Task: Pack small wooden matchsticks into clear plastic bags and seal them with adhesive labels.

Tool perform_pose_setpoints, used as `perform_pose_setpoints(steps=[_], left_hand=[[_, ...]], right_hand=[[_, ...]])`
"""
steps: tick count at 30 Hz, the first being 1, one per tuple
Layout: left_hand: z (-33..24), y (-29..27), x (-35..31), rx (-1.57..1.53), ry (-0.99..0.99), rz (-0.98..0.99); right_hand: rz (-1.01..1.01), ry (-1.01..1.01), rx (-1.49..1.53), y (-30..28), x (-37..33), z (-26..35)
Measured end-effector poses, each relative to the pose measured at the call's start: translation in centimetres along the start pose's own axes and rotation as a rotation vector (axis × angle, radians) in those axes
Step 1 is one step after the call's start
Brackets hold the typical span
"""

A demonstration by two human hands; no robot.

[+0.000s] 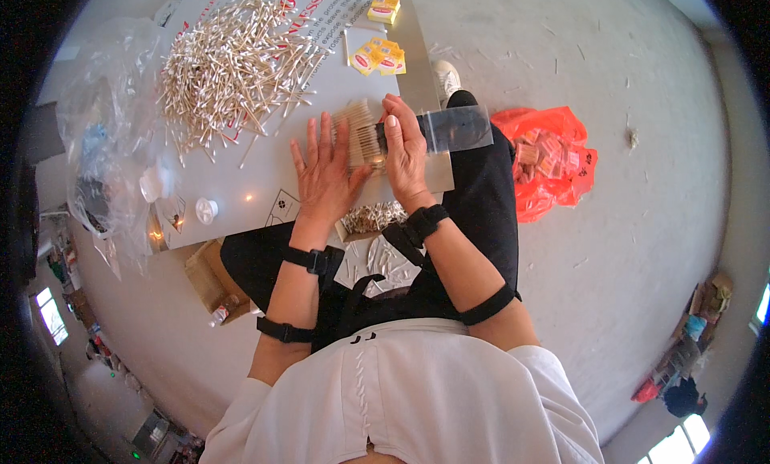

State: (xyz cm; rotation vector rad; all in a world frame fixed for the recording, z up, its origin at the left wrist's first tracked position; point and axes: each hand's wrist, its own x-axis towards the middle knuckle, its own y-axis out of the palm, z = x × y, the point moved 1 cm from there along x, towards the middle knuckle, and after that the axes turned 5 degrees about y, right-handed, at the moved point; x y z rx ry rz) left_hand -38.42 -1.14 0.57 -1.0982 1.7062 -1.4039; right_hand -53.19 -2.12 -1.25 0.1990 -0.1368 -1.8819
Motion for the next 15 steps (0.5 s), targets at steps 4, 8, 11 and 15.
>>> perform_pose_setpoints(steps=[4, 8, 11, 15], left_hand=[[0.3, -0.5, -0.1, 0.026, 0.053, 0.009], [1.2, -0.9, 1.4, -0.048, 0.03, -0.085], [1.5, -0.5, 2.7, -0.119, 0.057, -0.078], [1.4, 0.0, 2.5, -0.13, 0.187, -0.011]], right_hand=[[-0.012, -0.01, -0.019, -0.1, 0.0, -0.1], [0.034, -0.005, -0.043, 0.1, 0.7, 0.3], [0.054, -0.011, -0.026, 0.5, 1.9, -0.1], [0.163, 0.006, -0.026, 0.6, 3.2, -0.4]])
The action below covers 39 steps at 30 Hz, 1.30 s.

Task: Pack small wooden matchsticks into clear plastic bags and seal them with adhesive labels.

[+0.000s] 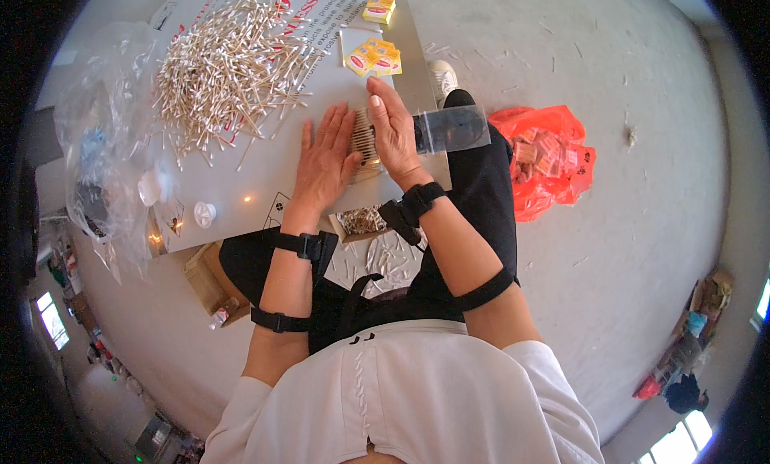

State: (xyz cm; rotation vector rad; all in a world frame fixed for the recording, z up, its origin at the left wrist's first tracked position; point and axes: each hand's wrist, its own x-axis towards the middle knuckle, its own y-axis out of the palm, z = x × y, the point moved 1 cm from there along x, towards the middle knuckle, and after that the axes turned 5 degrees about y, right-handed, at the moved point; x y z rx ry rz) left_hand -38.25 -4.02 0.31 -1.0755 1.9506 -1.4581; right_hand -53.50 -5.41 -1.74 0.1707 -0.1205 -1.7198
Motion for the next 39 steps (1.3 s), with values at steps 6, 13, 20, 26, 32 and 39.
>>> perform_pose_setpoints(steps=[6, 13, 20, 26, 32, 39], left_hand=[[-0.6, -0.2, -1.5, -0.101, -0.037, -0.129], [-3.9, 0.3, -3.2, -0.009, -0.093, 0.026], [-2.8, 0.7, -2.9, -0.079, -0.122, -0.102], [-3.2, 1.8, -2.9, -0.925, -0.361, -0.668], [-3.5, 2.5, -1.4, -1.167, -0.325, -0.755], [-1.9, 2.2, -1.8, -1.286, -0.342, -0.888]], right_hand=[[0.009, 0.07, 0.071, -0.4, -1.8, 0.5], [-0.033, 0.082, 0.074, -0.3, -2.3, 1.0], [-0.1, 0.01, 0.033, -0.6, -4.0, 0.5], [-0.145, -0.05, -0.073, 0.5, -6.1, 0.6], [-0.141, -0.072, -0.136, 1.2, -6.2, 0.2], [-0.169, -0.053, 0.046, 0.7, -5.1, -0.1]])
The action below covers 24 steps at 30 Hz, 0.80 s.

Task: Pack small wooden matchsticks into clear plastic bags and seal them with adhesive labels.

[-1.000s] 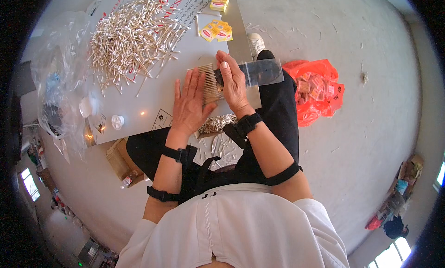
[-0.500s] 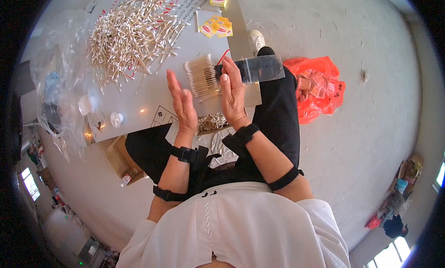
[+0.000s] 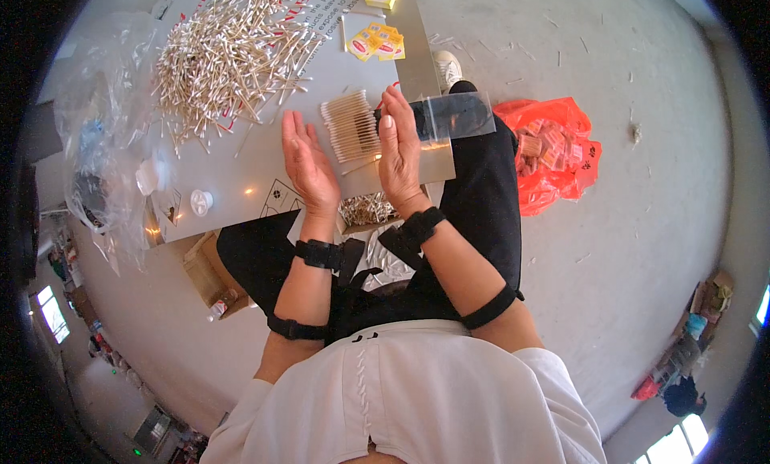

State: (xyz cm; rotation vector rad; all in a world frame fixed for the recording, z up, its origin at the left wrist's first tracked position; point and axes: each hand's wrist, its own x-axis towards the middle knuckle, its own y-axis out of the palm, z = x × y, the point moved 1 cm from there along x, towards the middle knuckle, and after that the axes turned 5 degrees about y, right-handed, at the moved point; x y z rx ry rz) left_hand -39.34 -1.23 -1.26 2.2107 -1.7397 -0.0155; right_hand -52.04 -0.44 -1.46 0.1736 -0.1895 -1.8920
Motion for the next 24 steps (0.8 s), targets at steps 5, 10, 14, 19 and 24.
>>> perform_pose_setpoints(steps=[5, 10, 14, 19, 24], left_hand=[[1.0, 0.0, 2.8, 0.01, -0.019, 0.029], [1.6, 0.7, 3.2, -0.04, -0.033, 0.08], [1.5, 0.7, 3.3, -0.073, -0.053, 0.084], [1.2, 0.5, 3.2, -0.14, -0.08, 0.004], [-1.5, -3.1, 1.4, 0.394, 0.086, 0.156]], right_hand=[[0.086, -0.057, -0.1, -0.1, 3.8, 0.0], [0.125, -0.057, -0.113, 1.1, 4.1, -0.9], [0.138, -0.059, -0.139, 1.4, 4.1, -0.6], [0.082, -0.047, -0.05, 1.5, 3.9, -1.2], [-0.059, 0.144, 0.111, -2.2, 3.0, 0.5]])
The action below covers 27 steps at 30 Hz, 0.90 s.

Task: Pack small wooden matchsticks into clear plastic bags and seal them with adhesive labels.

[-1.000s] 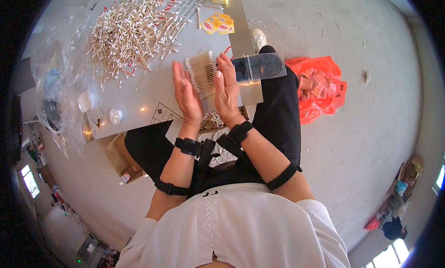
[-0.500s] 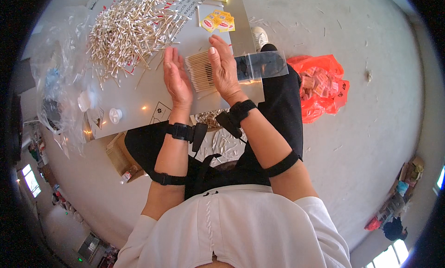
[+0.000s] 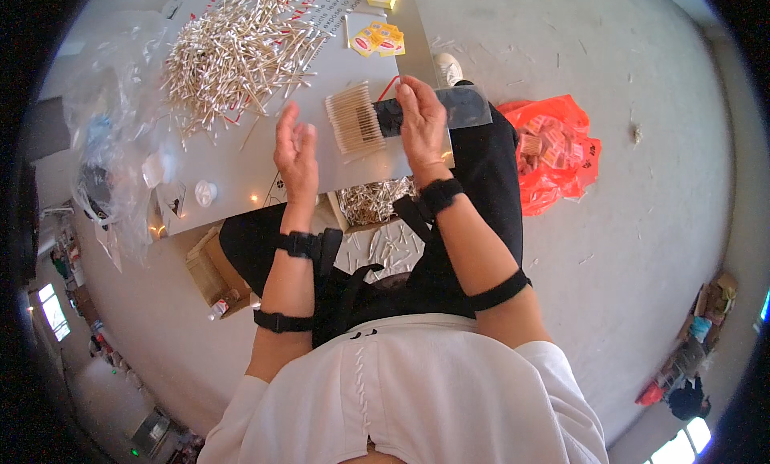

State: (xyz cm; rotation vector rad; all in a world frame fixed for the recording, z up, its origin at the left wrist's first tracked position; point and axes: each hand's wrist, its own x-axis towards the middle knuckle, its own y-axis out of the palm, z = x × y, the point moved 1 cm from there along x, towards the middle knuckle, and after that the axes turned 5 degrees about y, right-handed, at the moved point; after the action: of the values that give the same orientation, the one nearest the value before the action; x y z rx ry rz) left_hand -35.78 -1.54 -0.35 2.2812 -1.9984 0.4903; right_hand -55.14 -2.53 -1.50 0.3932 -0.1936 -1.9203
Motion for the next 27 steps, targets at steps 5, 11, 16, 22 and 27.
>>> perform_pose_setpoints(steps=[5, 11, 16, 22, 27], left_hand=[[-1.8, 0.3, -3.6, 0.634, 0.229, 0.243], [-0.8, 1.0, -3.2, 0.732, 0.253, 0.211], [-2.1, 1.9, -4.7, 0.795, 0.383, 0.36], [-2.0, 2.3, -5.8, 1.0, 0.27, 0.532], [-2.3, 2.5, -5.8, 0.965, 0.287, 0.515]], right_hand=[[-0.005, 0.11, -0.134, -3.3, -3.9, 0.8], [0.124, 0.011, -0.449, -3.9, -6.4, 0.4], [0.148, -0.238, -0.659, -4.7, -6.7, 0.3], [0.139, -0.339, -0.824, -3.3, -5.8, 0.6], [0.13, -0.363, -0.88, -3.0, -4.7, 0.8]])
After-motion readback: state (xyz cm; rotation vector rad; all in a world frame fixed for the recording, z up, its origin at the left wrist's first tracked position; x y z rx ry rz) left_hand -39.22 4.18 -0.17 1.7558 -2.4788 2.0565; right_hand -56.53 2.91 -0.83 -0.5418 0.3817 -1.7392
